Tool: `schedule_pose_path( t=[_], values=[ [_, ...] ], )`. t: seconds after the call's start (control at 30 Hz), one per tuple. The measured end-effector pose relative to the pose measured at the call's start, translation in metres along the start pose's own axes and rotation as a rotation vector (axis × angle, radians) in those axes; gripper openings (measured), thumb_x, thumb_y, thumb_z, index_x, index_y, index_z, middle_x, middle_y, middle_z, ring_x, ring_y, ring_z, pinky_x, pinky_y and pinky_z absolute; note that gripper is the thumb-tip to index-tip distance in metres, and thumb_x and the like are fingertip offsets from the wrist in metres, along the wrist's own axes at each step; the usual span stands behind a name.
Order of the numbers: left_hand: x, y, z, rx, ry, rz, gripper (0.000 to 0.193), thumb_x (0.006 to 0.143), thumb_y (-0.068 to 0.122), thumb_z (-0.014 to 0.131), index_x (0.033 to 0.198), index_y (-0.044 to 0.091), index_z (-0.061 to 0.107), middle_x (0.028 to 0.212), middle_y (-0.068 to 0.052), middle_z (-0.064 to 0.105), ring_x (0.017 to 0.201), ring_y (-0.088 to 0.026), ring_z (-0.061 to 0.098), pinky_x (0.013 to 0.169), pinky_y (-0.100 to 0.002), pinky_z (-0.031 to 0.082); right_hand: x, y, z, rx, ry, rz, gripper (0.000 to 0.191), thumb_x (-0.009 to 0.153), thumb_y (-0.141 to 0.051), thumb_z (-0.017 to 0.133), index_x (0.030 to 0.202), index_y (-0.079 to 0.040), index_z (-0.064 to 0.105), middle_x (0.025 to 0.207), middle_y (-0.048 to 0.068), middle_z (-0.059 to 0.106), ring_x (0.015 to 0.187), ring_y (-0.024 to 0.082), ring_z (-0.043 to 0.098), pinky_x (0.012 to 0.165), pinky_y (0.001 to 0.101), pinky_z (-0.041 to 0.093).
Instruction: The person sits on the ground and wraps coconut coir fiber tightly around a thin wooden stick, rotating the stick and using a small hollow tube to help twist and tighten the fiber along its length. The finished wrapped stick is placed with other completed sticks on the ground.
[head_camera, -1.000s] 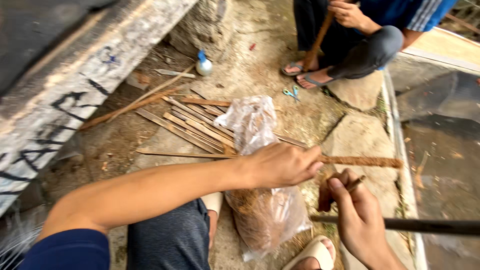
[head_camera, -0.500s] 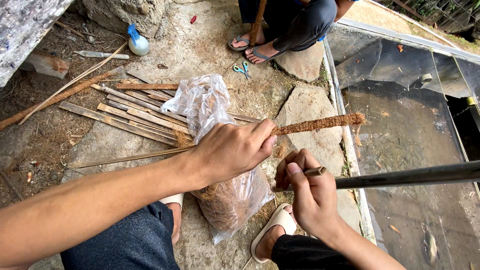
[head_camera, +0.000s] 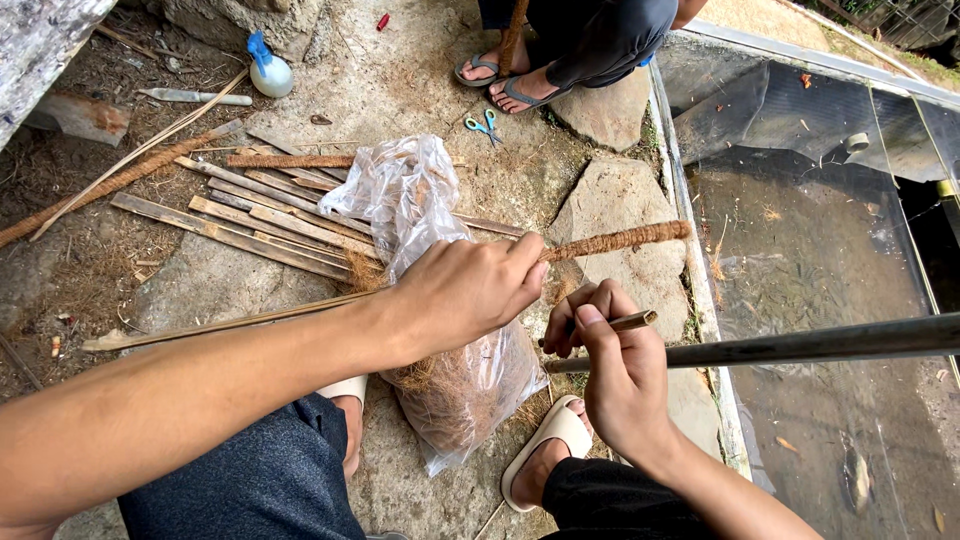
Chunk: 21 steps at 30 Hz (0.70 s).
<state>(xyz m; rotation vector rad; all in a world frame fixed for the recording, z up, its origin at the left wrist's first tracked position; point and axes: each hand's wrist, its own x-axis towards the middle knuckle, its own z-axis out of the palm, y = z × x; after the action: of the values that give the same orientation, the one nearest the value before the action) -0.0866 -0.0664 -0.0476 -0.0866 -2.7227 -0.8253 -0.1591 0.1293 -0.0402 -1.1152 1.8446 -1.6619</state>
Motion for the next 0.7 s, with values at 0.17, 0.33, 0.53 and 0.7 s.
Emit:
schedule_pose_path(
  t=[0.17, 0.33, 0.53, 0.7],
  values=[
    [0.000, 0.001, -0.008, -0.167, 0.076, 0.043, 0.022, 0.106, 0.016, 0.049, 0.095, -0.001, 0.054, 0.052, -0.008, 0.062, 0.042, -0.020, 0.065, 0.031, -0.030, 0.049, -0.002, 0.000, 0.002, -0.098, 0.036, 0.018, 0.023, 0.106, -0.012, 0.040, 0.087, -0.005, 0.051, 0.079, 0.006, 0.062, 0.069, 0.010, 0.051, 0.063, 0.0257, 0.045],
    [-0.003, 0.006, -0.013, -0.270, 0.117, 0.086, 0.023, 0.107, 0.017, 0.049, 0.096, -0.003, 0.054, 0.051, -0.007, 0.059, 0.041, -0.015, 0.064, 0.029, -0.025, 0.046, -0.005, 0.008, 0.003, -0.047, 0.097, -0.064, 0.030, 0.107, -0.007, 0.048, 0.079, -0.010, 0.040, 0.072, -0.001, 0.050, 0.066, 0.005, 0.044, 0.057, 0.0222, 0.039],
    [-0.005, 0.008, -0.013, -0.380, 0.150, 0.097, 0.025, 0.107, 0.019, 0.048, 0.099, -0.003, 0.056, 0.053, -0.006, 0.058, 0.040, -0.011, 0.058, 0.028, -0.025, 0.040, -0.002, 0.018, 0.006, 0.053, 0.246, -0.043, 0.042, 0.104, 0.000, 0.059, 0.070, -0.011, 0.037, 0.064, -0.007, 0.042, 0.057, 0.002, 0.037, 0.049, 0.0217, 0.032],
    [-0.008, 0.011, -0.008, -0.545, 0.218, 0.140, 0.033, 0.110, 0.029, 0.046, 0.101, 0.000, 0.059, 0.059, -0.001, 0.057, 0.047, -0.007, 0.055, 0.037, -0.027, 0.041, -0.002, 0.017, 0.013, 0.135, 0.285, -0.154, 0.044, 0.105, 0.002, 0.061, 0.071, -0.012, 0.036, 0.063, -0.007, 0.041, 0.055, 0.001, 0.036, 0.047, 0.0219, 0.032]
  ],
)
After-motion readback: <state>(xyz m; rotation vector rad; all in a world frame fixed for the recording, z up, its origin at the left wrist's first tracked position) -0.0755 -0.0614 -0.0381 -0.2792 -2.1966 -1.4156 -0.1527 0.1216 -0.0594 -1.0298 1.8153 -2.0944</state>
